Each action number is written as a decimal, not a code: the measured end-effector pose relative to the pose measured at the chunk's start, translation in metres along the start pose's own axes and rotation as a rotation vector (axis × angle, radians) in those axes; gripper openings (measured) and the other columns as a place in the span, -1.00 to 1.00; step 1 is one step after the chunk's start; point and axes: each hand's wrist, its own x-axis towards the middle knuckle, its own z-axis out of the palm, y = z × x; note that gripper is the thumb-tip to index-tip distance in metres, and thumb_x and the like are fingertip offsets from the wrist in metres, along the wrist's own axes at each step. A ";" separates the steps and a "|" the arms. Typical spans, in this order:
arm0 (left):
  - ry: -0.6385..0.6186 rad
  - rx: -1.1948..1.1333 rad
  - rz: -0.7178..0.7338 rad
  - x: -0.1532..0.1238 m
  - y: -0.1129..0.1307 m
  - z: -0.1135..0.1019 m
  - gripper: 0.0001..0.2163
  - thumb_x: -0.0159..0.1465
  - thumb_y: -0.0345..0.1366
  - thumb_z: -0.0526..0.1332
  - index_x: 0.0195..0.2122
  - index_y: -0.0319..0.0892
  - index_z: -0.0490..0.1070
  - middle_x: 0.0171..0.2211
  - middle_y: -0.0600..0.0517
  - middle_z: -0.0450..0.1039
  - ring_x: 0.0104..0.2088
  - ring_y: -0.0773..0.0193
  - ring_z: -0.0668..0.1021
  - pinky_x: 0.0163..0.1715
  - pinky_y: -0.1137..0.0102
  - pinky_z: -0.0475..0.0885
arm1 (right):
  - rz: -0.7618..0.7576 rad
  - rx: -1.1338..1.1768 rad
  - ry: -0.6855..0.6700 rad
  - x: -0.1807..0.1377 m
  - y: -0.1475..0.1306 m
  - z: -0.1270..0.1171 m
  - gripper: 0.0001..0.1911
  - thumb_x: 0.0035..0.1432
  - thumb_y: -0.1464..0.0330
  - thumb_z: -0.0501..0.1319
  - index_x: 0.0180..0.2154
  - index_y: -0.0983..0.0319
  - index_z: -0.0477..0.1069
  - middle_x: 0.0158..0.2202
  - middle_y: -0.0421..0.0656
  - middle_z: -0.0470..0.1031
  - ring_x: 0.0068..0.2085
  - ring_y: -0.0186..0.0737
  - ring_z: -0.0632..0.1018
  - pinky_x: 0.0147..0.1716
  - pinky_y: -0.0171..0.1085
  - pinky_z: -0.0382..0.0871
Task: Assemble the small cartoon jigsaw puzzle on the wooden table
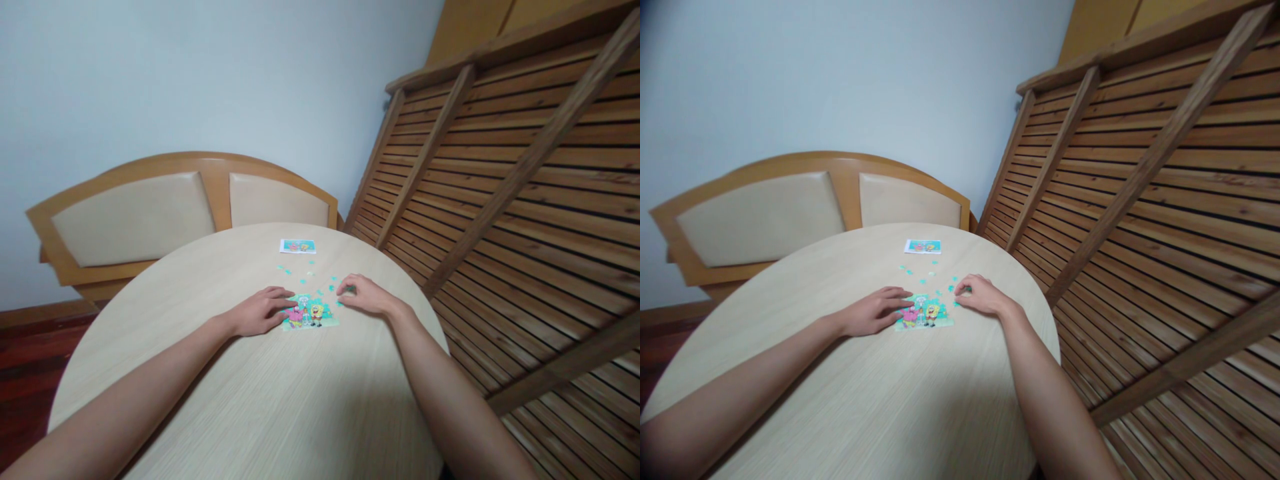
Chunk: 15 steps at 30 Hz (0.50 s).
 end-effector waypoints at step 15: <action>-0.019 0.016 -0.007 0.000 -0.001 0.000 -0.65 0.44 -0.18 0.06 0.19 -0.07 0.40 0.19 -0.12 0.36 0.19 0.05 0.38 0.21 0.09 0.28 | 0.018 0.000 -0.037 -0.001 0.005 0.001 -0.81 0.05 0.31 0.32 -0.26 0.20 0.60 -0.19 -0.08 0.57 -0.10 -0.09 0.53 -0.04 -0.18 0.34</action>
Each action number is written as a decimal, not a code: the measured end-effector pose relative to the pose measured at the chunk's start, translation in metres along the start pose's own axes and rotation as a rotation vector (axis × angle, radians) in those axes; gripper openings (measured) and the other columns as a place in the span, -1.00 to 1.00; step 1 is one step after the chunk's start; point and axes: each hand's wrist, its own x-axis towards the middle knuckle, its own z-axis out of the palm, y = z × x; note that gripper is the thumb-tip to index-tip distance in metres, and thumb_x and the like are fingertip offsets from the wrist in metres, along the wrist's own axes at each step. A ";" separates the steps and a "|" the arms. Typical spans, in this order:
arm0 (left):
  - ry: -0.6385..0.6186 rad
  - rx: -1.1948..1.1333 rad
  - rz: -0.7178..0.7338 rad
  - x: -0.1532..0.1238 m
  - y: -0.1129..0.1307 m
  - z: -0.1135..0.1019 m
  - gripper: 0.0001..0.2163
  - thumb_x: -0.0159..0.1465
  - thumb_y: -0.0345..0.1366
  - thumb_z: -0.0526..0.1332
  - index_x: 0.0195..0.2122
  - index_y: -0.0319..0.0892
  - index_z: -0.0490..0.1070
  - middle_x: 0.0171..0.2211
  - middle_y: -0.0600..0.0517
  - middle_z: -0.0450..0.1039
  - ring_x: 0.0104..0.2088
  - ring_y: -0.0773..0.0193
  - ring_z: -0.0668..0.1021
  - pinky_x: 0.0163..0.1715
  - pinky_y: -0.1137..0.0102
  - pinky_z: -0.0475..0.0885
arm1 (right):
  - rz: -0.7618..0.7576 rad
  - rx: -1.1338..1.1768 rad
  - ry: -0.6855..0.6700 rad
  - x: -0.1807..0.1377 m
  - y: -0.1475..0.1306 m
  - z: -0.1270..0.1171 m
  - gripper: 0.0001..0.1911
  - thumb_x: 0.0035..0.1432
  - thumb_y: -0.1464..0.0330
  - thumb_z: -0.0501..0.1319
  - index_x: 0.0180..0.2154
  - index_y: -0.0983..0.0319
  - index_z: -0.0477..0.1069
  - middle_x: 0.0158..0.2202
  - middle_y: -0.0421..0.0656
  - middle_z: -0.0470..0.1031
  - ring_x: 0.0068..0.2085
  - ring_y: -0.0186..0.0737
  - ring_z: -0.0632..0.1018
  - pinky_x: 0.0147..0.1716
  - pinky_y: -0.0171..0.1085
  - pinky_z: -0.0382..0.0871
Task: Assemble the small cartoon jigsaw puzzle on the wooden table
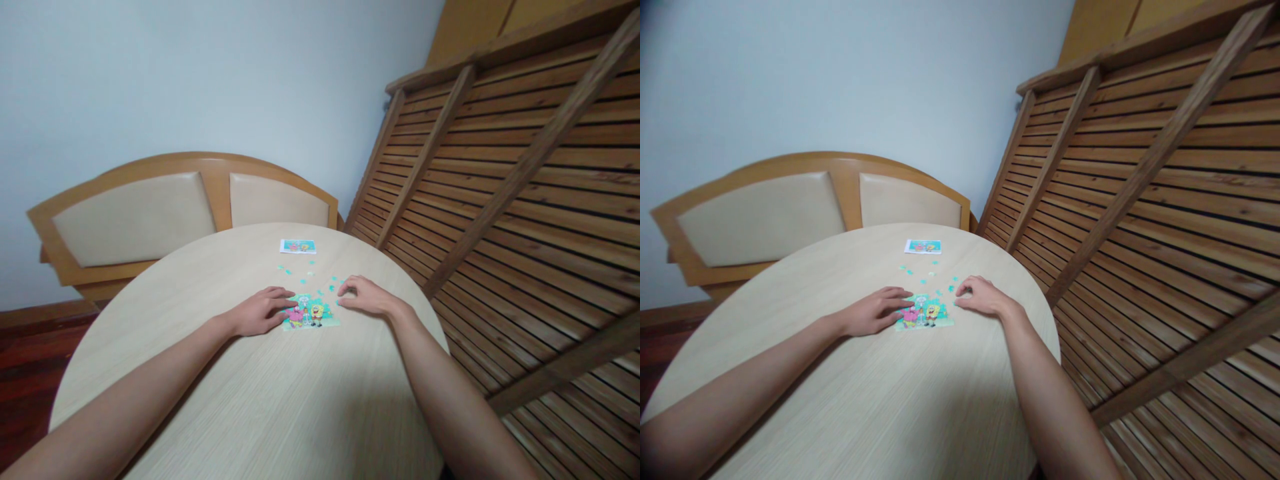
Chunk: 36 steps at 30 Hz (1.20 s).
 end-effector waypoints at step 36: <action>0.013 0.001 0.011 0.001 0.002 0.000 -0.64 0.45 -0.16 0.04 0.21 -0.04 0.39 0.19 -0.12 0.36 0.18 0.04 0.39 0.20 0.07 0.28 | -0.026 0.017 -0.125 0.002 -0.010 0.001 -0.79 -0.03 0.43 0.29 -0.28 0.21 0.59 -0.19 -0.15 0.58 -0.11 -0.14 0.53 -0.02 -0.24 0.31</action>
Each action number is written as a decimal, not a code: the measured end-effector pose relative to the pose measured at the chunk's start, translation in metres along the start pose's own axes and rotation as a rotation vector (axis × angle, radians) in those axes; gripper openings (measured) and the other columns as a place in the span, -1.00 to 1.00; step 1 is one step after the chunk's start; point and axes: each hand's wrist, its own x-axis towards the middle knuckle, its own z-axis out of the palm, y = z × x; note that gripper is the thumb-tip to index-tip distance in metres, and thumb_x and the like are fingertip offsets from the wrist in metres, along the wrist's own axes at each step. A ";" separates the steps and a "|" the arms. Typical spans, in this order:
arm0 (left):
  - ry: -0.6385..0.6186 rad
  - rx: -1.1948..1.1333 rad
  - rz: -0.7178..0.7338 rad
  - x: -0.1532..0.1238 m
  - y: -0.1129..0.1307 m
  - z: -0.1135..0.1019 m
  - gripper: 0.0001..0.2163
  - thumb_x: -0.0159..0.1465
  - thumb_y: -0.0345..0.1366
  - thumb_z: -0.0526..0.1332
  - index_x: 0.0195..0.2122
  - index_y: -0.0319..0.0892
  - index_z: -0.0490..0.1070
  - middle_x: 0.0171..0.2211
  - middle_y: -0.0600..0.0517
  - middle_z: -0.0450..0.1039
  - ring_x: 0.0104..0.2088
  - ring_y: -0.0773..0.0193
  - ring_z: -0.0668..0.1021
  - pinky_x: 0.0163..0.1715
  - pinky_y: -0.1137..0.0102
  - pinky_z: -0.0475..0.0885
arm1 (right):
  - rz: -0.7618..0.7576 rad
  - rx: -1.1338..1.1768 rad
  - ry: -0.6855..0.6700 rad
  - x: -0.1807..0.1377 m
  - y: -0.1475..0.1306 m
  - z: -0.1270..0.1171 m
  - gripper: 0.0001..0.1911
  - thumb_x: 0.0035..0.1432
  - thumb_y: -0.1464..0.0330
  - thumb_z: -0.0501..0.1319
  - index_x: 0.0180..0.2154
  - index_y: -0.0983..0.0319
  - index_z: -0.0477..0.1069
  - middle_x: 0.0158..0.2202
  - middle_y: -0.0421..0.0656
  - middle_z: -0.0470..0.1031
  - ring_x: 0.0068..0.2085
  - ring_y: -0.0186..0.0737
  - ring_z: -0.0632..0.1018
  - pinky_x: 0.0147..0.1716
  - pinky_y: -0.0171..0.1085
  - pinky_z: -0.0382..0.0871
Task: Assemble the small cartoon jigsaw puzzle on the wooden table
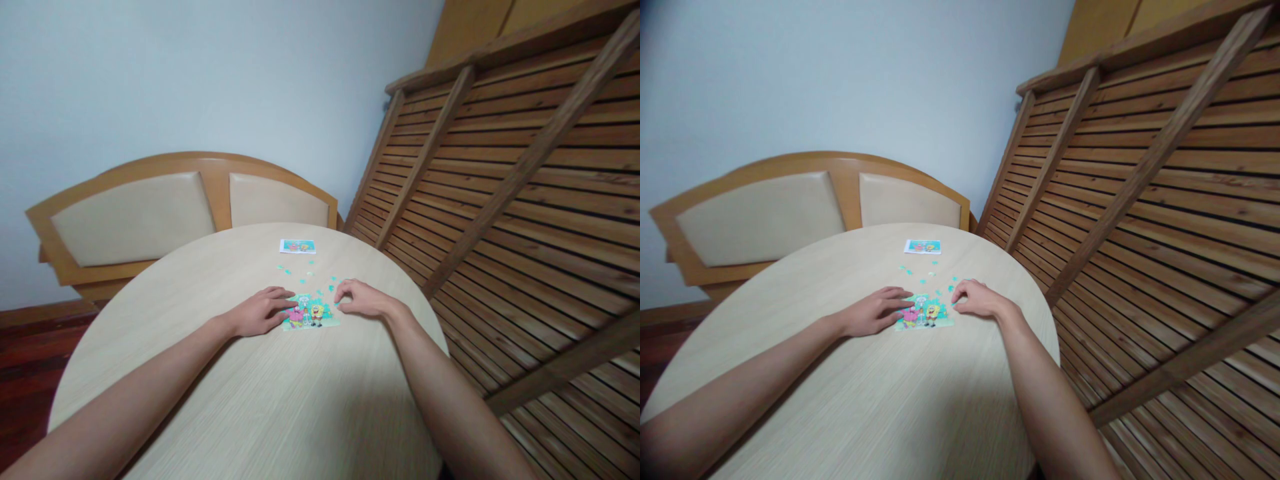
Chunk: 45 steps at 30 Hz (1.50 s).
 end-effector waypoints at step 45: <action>0.110 -0.122 -0.077 0.011 0.021 -0.001 -0.73 0.44 -0.20 0.06 -0.01 -0.11 0.51 -0.03 -0.06 0.55 0.01 0.16 0.52 0.07 0.25 0.38 | 0.012 0.426 0.052 0.010 -0.032 0.019 -0.68 0.06 0.24 0.35 -0.17 0.26 0.44 -0.36 -0.15 0.60 -0.32 -0.22 0.59 -0.36 -0.33 0.38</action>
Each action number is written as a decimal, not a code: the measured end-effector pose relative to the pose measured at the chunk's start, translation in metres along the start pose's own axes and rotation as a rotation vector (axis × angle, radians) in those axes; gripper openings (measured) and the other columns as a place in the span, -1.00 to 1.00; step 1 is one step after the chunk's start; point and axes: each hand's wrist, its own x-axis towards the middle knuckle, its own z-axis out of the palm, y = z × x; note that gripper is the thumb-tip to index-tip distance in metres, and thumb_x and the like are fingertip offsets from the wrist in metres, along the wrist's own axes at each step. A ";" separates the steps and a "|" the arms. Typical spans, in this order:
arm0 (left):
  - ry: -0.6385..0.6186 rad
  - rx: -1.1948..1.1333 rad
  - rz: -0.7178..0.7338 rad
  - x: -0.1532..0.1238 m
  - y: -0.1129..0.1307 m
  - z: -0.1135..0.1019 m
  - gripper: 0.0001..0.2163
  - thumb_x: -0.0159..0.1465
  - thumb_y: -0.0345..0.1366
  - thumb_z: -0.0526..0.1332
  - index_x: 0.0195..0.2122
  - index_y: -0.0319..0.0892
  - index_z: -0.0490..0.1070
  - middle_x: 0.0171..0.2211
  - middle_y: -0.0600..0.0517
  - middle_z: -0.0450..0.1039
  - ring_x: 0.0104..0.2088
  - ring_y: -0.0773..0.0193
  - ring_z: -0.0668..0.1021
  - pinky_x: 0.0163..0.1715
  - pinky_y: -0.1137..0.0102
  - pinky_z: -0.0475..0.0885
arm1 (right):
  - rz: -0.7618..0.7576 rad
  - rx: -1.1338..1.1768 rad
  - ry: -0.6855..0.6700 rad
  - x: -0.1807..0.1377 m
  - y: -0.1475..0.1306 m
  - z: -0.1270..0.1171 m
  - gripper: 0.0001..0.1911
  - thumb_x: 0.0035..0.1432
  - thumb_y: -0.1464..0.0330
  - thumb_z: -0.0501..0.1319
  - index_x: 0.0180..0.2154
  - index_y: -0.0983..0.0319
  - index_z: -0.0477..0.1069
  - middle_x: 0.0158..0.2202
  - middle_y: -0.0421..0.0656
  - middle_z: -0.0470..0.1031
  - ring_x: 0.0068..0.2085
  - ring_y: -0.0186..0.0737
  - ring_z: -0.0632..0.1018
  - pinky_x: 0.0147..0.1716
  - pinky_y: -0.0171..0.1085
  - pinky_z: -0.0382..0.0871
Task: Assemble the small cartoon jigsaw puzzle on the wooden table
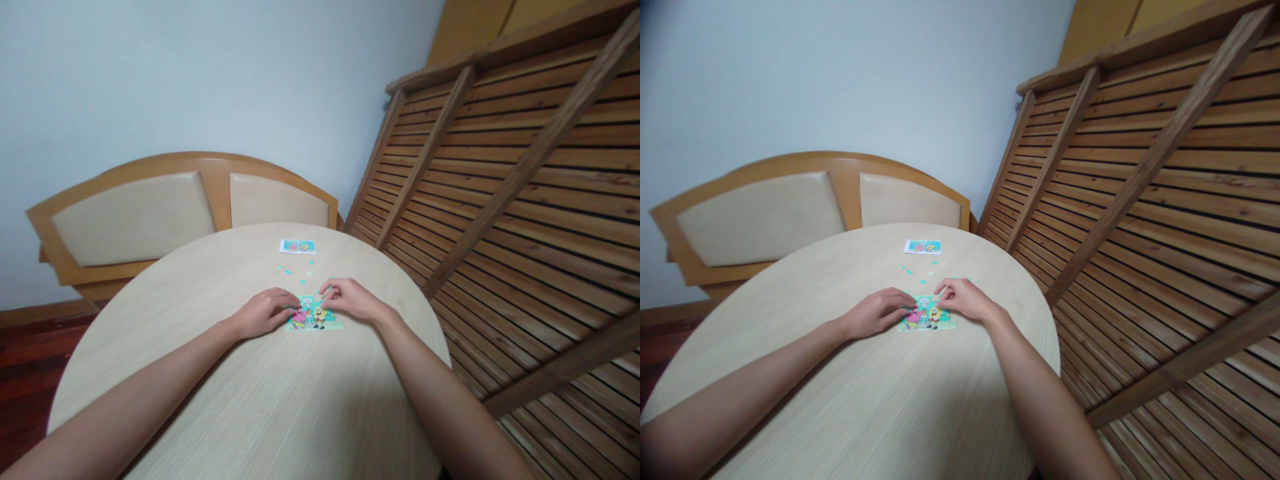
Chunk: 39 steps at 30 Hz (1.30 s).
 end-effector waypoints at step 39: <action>-0.234 0.218 -0.567 -0.003 0.025 -0.017 -0.79 0.26 -0.23 0.10 -0.43 -0.13 0.48 -0.48 0.02 0.51 -0.47 0.26 0.49 -0.50 0.42 0.17 | -0.455 -0.434 -0.106 0.012 -0.022 0.050 -0.66 0.14 0.22 0.36 -0.03 0.13 0.56 -0.08 -0.09 0.54 -0.02 -0.12 0.49 0.05 -0.16 0.32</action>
